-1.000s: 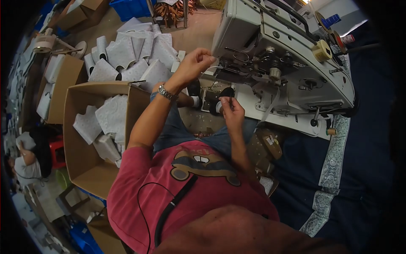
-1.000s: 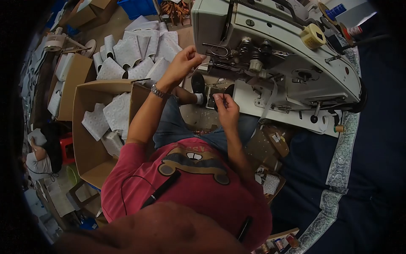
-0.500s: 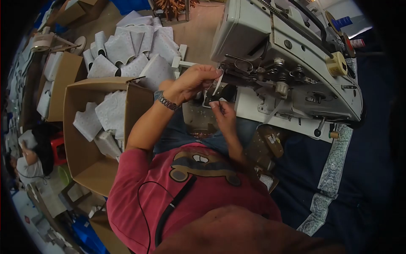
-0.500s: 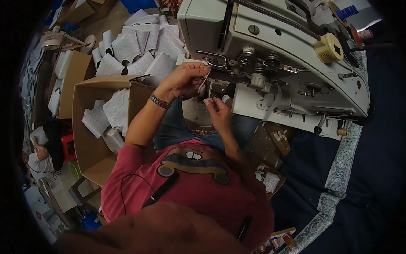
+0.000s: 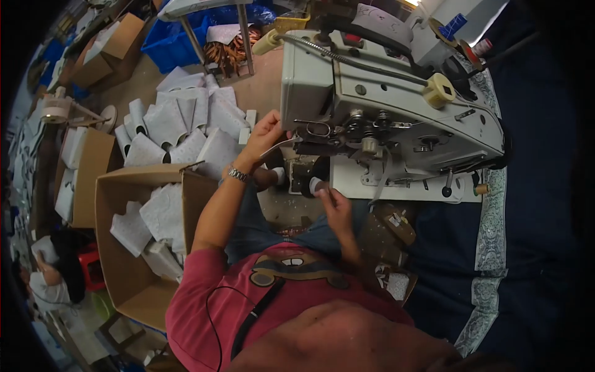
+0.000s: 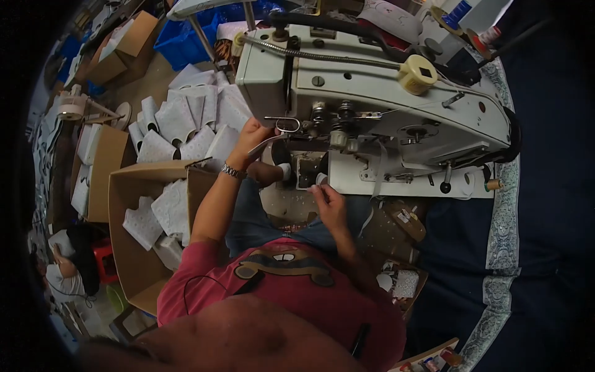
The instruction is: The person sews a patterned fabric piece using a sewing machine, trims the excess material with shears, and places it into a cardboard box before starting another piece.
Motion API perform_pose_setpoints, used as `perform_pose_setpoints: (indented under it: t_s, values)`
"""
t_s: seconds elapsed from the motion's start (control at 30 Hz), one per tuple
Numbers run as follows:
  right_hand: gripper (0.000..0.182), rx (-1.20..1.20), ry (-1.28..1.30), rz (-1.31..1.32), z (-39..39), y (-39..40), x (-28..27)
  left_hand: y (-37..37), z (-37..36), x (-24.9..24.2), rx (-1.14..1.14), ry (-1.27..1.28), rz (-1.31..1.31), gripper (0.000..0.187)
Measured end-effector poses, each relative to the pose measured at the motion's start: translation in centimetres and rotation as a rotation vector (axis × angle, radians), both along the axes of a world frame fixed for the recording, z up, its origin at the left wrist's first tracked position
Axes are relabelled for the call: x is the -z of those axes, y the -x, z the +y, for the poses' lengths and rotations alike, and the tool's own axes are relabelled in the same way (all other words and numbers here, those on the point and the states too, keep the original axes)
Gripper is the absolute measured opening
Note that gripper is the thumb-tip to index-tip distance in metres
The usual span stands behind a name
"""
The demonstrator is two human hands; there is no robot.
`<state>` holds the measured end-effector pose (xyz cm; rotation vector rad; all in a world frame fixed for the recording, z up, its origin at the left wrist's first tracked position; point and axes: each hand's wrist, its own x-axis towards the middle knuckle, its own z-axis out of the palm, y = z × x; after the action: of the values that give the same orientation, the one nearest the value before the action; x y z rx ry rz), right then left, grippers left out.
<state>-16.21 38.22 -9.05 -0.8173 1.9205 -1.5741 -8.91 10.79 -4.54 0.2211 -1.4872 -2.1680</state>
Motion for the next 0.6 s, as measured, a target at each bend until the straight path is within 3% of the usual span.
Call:
perform_pose_setpoints:
  t_s: [0.03, 0.1, 0.13, 0.17, 0.23, 0.27, 0.33, 0.37, 0.43, 0.5, 0.57, 0.6]
  values:
    - [0.022, 0.016, 0.012, 0.009, 0.5, 0.5, -1.2, 0.0, -0.2, -0.2, 0.016, 0.012, 0.009, 0.017]
    - [0.024, 0.149, 0.035, 0.169, 1.8, 2.1, -3.4, 0.0, -0.6, -1.4, -0.103, 0.467, -0.054, 0.013]
    - [0.024, 0.199, 0.063, 0.090, 2.6, 3.3, -3.9, -0.1, -1.2, -1.4, -0.169, 0.717, -0.112, 0.013]
    - [0.025, 0.246, 0.091, 0.009, 3.4, 4.3, -4.3, 0.1, -2.3, -0.4, -0.166, 0.723, -0.106, 0.013]
    - [0.023, 0.365, 0.133, 0.304, 3.5, 6.2, -5.5, 1.0, -4.4, 2.2, -0.284, 1.177, -0.239, 0.015]
    - [0.023, 0.368, 0.137, 0.305, 3.4, 6.9, -6.4, 1.0, -4.6, 2.7, -0.283, 1.181, -0.236, 0.015]
    - [0.029, 0.494, 0.052, 0.768, 2.9, 7.8, -8.1, 0.8, -4.7, 3.0, -0.327, 1.154, -0.214, 0.013]
    - [0.029, 0.503, 0.054, 0.769, 2.5, 8.0, -8.6, 0.6, -4.7, 2.9, -0.322, 1.158, -0.209, 0.013]
    - [0.033, 0.552, -0.062, 0.826, 2.1, 8.3, -9.0, -0.6, -4.4, 2.9, -0.088, 0.579, -0.580, 0.019]
    - [0.037, 0.517, -0.086, 0.753, 2.0, 8.7, -8.6, -2.5, -4.8, 3.6, -0.123, 0.588, -0.446, 0.023]
    - [0.041, 0.480, -0.108, 0.674, 2.0, 9.0, -8.2, -4.4, -5.4, 5.6, -0.364, 0.771, -0.300, 0.035]
    - [0.041, 0.453, -0.093, 0.701, 2.1, 9.2, -8.0, -5.5, -4.8, 3.3, -0.366, 0.775, -0.308, 0.035]
